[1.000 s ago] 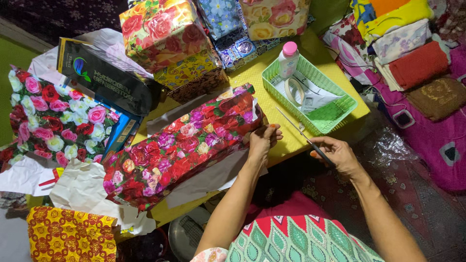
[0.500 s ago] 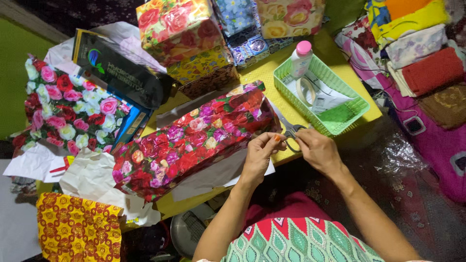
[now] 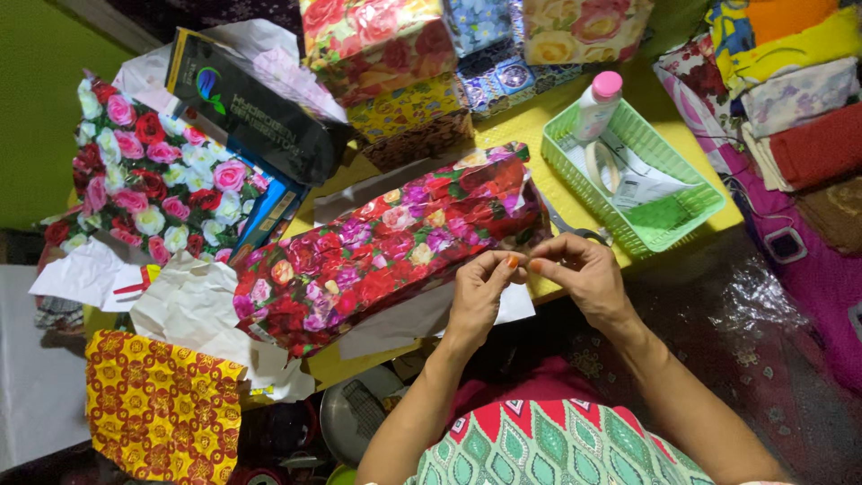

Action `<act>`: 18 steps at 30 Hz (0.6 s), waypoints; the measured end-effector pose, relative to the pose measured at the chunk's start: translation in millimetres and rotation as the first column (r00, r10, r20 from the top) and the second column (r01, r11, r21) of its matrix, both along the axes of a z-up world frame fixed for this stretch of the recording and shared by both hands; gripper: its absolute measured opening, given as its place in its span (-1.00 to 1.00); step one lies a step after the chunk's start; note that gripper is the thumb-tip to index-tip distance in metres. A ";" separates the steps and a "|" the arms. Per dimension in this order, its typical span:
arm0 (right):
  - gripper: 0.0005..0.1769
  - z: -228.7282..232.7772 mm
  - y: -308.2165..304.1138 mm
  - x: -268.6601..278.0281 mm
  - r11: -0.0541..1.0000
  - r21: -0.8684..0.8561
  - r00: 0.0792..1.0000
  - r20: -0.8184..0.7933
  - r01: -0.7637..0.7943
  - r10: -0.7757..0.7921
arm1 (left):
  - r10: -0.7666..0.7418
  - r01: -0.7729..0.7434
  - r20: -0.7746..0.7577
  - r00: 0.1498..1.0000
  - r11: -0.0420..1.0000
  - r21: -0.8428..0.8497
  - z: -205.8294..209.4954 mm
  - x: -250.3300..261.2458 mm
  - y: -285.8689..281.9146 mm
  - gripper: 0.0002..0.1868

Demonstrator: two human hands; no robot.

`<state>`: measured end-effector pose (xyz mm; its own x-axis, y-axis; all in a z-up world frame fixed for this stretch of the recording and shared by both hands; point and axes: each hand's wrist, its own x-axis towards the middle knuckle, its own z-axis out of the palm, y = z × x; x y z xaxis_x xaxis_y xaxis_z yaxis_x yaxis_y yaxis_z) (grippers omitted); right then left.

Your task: The person wraps a rectangular box with floral-patterned wrapping paper on a yellow table. They fold the paper edges, smooth the surface, and secure the package with clear tape. Scissors are used to trim excess paper. The wrapped gift remains on the table.

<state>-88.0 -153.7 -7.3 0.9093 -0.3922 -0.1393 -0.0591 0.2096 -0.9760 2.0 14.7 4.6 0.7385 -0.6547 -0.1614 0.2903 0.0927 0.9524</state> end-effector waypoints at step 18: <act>-0.91 41.3 48.5 41.1 0.939 -0.345 0.991 0.128 -0.001 0.048 | -0.034 -0.052 -0.468 0.883 0.984 -0.171 33.9 19.7 63.2 -0.64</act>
<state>-46.9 -105.1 34.0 0.9202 -0.3719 0.1220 0.0747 -0.1392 -0.9874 21.7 78.0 38.5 0.6113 -0.6979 -0.3731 0.6955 0.2487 0.6741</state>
